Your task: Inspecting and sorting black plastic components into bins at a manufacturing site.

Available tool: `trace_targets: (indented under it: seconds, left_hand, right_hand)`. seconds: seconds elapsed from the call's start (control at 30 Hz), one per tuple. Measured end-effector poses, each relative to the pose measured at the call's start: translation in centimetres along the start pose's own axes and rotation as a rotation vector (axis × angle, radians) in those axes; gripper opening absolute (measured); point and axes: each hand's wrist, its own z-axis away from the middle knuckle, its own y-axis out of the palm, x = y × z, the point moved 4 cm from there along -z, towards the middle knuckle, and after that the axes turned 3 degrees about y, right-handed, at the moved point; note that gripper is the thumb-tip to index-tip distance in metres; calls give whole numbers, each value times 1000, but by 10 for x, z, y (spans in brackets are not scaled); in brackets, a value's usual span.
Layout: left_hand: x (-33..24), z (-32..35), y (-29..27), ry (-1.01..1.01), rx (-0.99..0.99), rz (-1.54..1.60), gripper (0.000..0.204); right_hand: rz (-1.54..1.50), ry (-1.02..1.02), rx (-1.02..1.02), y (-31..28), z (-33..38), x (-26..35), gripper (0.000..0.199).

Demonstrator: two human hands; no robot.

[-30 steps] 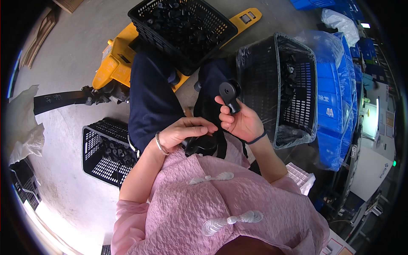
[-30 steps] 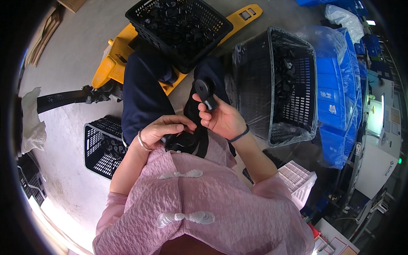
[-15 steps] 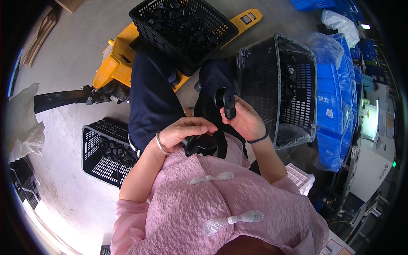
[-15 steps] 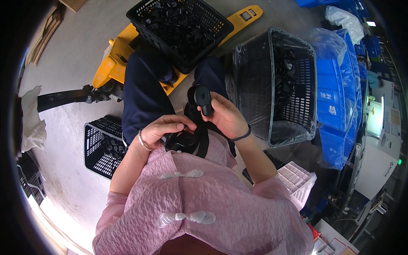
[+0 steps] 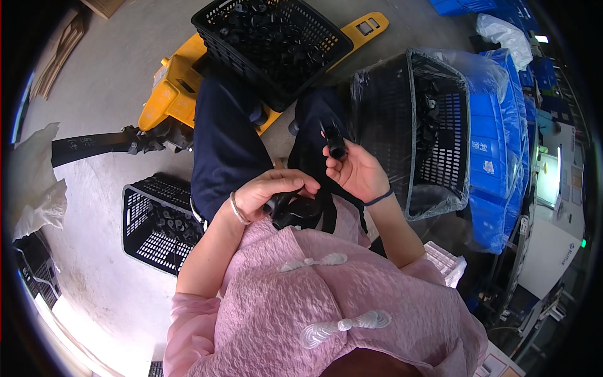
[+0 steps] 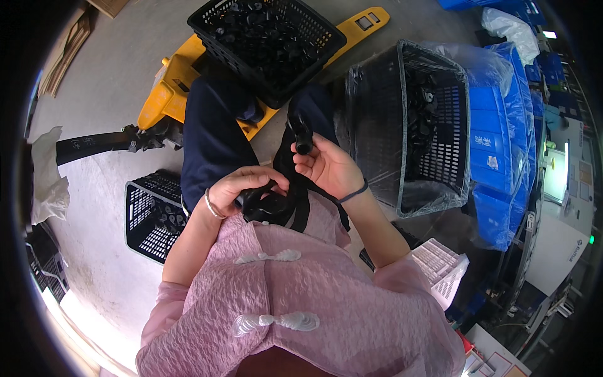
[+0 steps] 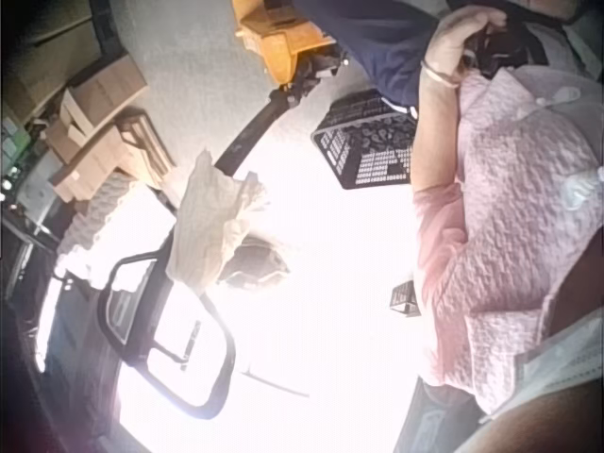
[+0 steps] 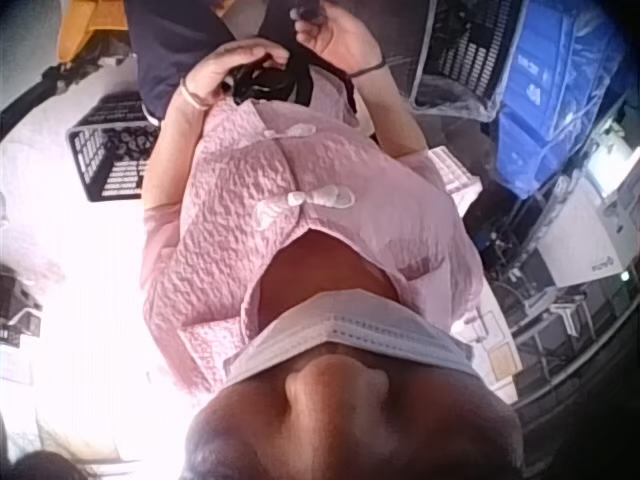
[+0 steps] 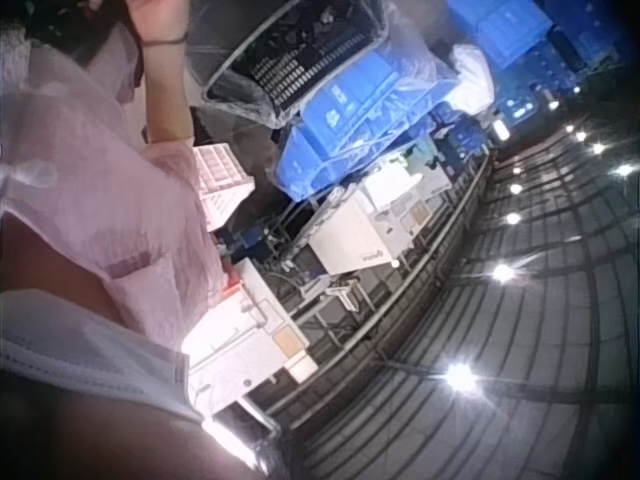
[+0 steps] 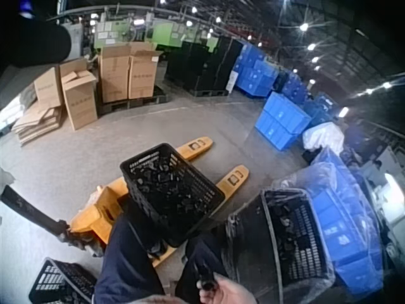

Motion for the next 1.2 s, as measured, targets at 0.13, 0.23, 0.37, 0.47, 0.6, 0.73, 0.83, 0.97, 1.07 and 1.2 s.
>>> trace_targets:
  seconds: [0.13, 0.23, 0.37, 0.47, 0.6, 0.73, 0.83, 0.97, 1.07, 1.2]
  left_hand:
    - [0, -1, -3, 8, -16, 33, 39]
    - [0, 1, -2, -53, -37, 201, 46]
    - [0, 0, -3, -56, -69, 222, 42]
    - [2, 1, -5, -83, -95, 127, 31]
    - [2, 0, -5, -34, -52, 115, 28]
    - [4, 0, -3, -60, -80, 84, 30]
    - [0, 0, 0, -17, -63, 78, 36]
    - [3, -4, -12, -19, -44, 221, 52]
    - [4, -8, -16, -57, -43, 311, 52]
    - [-1, -10, -7, -91, -164, 359, 46]
  right_hand:
    - [520, -216, -14, 17, 5, 4, 34]
    - [1411, -683, -147, 45, 18, 12, 30]
    - [1994, -978, -54, 71, 29, 0, 31]
    - [2008, -1062, 38, 67, 33, 1, 32]
    - [1802, -1037, -33, 70, 42, 9, 36]
    - [1857, -949, 9, 68, 39, 10, 37]
    - [1896, -903, -40, 58, 38, 16, 34]
    - [1860, -1048, -724, 44, 74, 88, 29]
    - [2215, -1261, -1079, 38, 101, 116, 37]
    - [1947, -797, -311, 73, 77, 64, 42]
